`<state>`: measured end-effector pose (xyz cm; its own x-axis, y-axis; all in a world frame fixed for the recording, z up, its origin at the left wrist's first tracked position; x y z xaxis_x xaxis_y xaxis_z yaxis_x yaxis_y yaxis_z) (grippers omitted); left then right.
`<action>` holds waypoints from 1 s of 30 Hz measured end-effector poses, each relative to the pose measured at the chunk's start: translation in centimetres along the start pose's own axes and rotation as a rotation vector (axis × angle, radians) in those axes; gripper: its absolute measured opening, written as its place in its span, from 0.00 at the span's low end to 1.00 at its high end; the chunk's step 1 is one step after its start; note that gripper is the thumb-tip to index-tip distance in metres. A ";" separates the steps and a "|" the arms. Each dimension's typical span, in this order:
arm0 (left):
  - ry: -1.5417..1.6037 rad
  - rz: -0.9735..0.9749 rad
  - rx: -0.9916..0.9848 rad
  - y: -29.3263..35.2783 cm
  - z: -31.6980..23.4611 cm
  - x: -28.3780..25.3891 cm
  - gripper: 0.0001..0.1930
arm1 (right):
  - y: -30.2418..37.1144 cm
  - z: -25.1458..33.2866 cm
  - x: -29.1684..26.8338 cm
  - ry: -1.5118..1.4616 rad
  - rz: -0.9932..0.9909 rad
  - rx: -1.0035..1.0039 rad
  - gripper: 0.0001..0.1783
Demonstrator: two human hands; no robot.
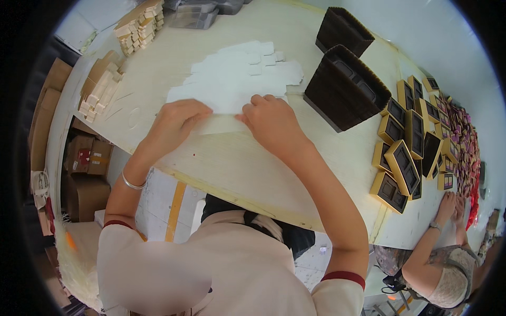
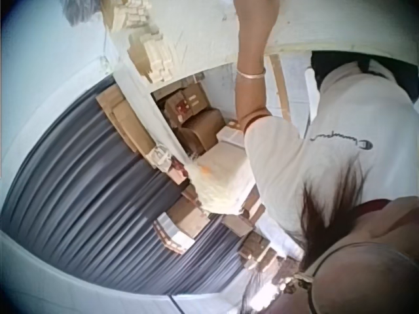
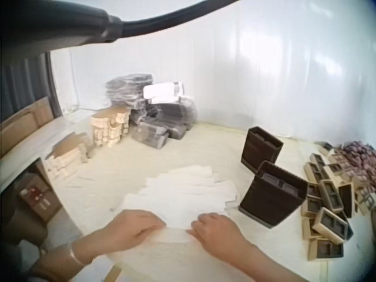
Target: The person repeatedly folds white cardboard pieces into small rectangular boxes and places dark brown chocolate bars inside them. The finished boxes are stacked on the table. The process is continuous and repetitive throughout the clip.
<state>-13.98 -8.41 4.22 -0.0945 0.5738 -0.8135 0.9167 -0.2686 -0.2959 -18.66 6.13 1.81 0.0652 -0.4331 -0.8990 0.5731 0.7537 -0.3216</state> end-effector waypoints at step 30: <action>0.029 0.192 0.415 5.8 -13.9 13.6 0.19 | 22.7 3.9 -2.8 0.015 -0.148 0.315 0.25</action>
<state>-4.53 8.59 -1.57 0.0787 0.5030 -0.8607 0.6825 -0.6565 -0.3213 -2.64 22.52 -1.80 -0.0484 -0.5173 -0.8545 0.7995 0.4928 -0.3436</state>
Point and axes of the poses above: each hand's wrist, its own y-axis away from the middle knuckle, its own x-axis out of the palm, z = x × y, the point moved 8 cm from there along -y, towards the middle knuckle
